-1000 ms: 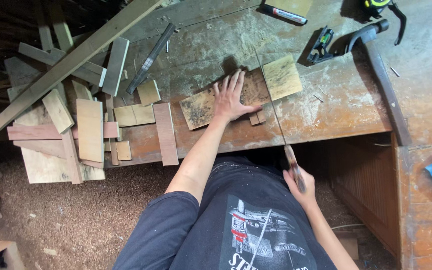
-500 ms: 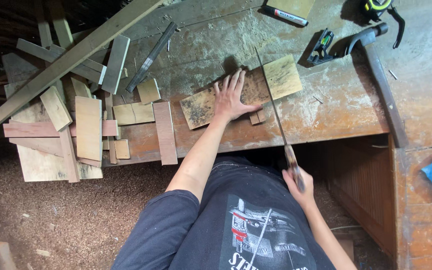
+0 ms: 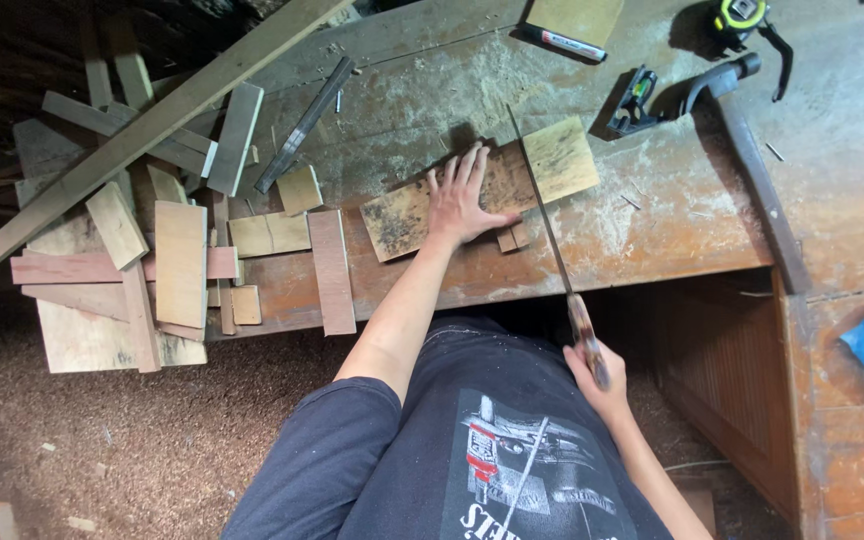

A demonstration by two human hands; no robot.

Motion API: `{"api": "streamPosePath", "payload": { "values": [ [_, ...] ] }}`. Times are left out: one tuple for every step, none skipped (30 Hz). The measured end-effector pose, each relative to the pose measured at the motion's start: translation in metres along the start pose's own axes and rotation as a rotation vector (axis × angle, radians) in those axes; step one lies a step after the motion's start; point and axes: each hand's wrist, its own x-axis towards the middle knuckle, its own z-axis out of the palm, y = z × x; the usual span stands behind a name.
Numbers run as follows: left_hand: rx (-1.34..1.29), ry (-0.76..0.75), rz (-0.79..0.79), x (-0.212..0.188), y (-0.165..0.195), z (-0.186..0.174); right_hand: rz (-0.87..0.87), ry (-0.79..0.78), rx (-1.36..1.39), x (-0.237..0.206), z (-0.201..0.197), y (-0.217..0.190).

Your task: The person holds a wooden board on a cluttered workbench and saws through it with a hand saw, steadying the board with the other hand. They briefly reposition the board and tap it with a hammer before resuming sawing along the marked line.

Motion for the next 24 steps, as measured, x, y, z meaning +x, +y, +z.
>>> {"api": "streamPosePath", "payload": {
  "values": [
    [0.007, -0.012, -0.007, 0.000, 0.000, 0.000, 0.002, 0.012, -0.003, -0.002, 0.000, 0.000],
    [-0.005, -0.002, -0.018, -0.001, 0.000, 0.000, 0.010, 0.029, -0.005, 0.001, 0.002, 0.001],
    [-0.020, 0.003, -0.019, -0.001, 0.000, 0.002, 0.042, 0.013, 0.003, 0.010, 0.006, 0.003],
    [-0.040, 0.010, -0.017, -0.001, 0.001, 0.004, 0.073, -0.001, 0.006, 0.025, 0.010, 0.006],
    [-0.024, 0.011, -0.018, 0.000, 0.002, 0.006, 0.075, 0.003, 0.009, 0.042, 0.017, 0.009],
    [-0.007, 0.012, -0.025, -0.001, 0.001, 0.008, 0.075, 0.000, 0.013, 0.055, 0.021, 0.011],
    [0.012, 0.013, -0.030, -0.001, 0.001, 0.009, 0.051, -0.007, 0.006, 0.062, 0.023, 0.012],
    [0.013, 0.014, -0.024, -0.001, 0.001, 0.009, 0.030, -0.011, -0.005, 0.064, 0.023, 0.012],
    [0.010, 0.014, -0.021, 0.000, 0.001, 0.009, 0.008, -0.018, -0.019, 0.061, 0.020, 0.012],
    [0.010, 0.020, -0.022, 0.000, 0.000, 0.009, 0.026, -0.017, -0.035, 0.053, 0.015, 0.010],
    [-0.002, 0.011, -0.024, 0.001, -0.001, 0.008, 0.043, -0.016, -0.052, 0.040, 0.008, 0.007],
    [-0.016, -0.001, -0.026, 0.000, 0.000, 0.006, 0.063, -0.016, -0.070, 0.024, 0.000, 0.003],
    [-0.028, -0.009, -0.025, 0.001, 0.000, 0.005, 0.064, -0.012, -0.074, 0.013, -0.006, 0.000],
    [-0.013, -0.021, -0.022, 0.001, 0.000, 0.004, 0.061, -0.009, -0.079, 0.006, -0.011, -0.002],
    [0.002, -0.035, -0.025, 0.001, 0.000, 0.004, 0.061, -0.012, -0.083, 0.004, -0.013, -0.004],
    [0.018, -0.055, -0.023, 0.000, 0.000, 0.004, 0.051, -0.019, -0.081, 0.008, -0.013, -0.004],
    [-0.002, -0.037, -0.018, 0.000, 0.000, 0.006, 0.043, -0.017, -0.082, 0.017, -0.010, -0.004],
    [-0.023, -0.017, -0.014, 0.001, 0.000, 0.007, 0.032, -0.014, -0.084, 0.032, -0.006, -0.003],
    [-0.042, -0.006, -0.018, -0.001, 0.000, 0.009, 0.023, -0.026, -0.071, 0.049, 0.002, -0.002],
    [-0.043, -0.005, -0.018, -0.002, 0.000, 0.012, 0.016, -0.039, -0.059, 0.063, 0.008, -0.001],
    [-0.038, 0.004, -0.015, 0.000, -0.001, 0.012, 0.038, -0.035, -0.028, 0.073, 0.013, -0.001],
    [-0.031, 0.017, -0.011, 0.000, -0.001, 0.012, 0.056, -0.031, 0.003, 0.078, 0.015, -0.001],
    [-0.025, 0.009, -0.009, 0.000, -0.002, 0.012, 0.073, -0.023, 0.033, 0.076, 0.015, -0.002],
    [-0.023, 0.003, -0.003, 0.001, -0.002, 0.011, 0.085, -0.025, 0.007, 0.070, 0.013, -0.004]
  ]
}}
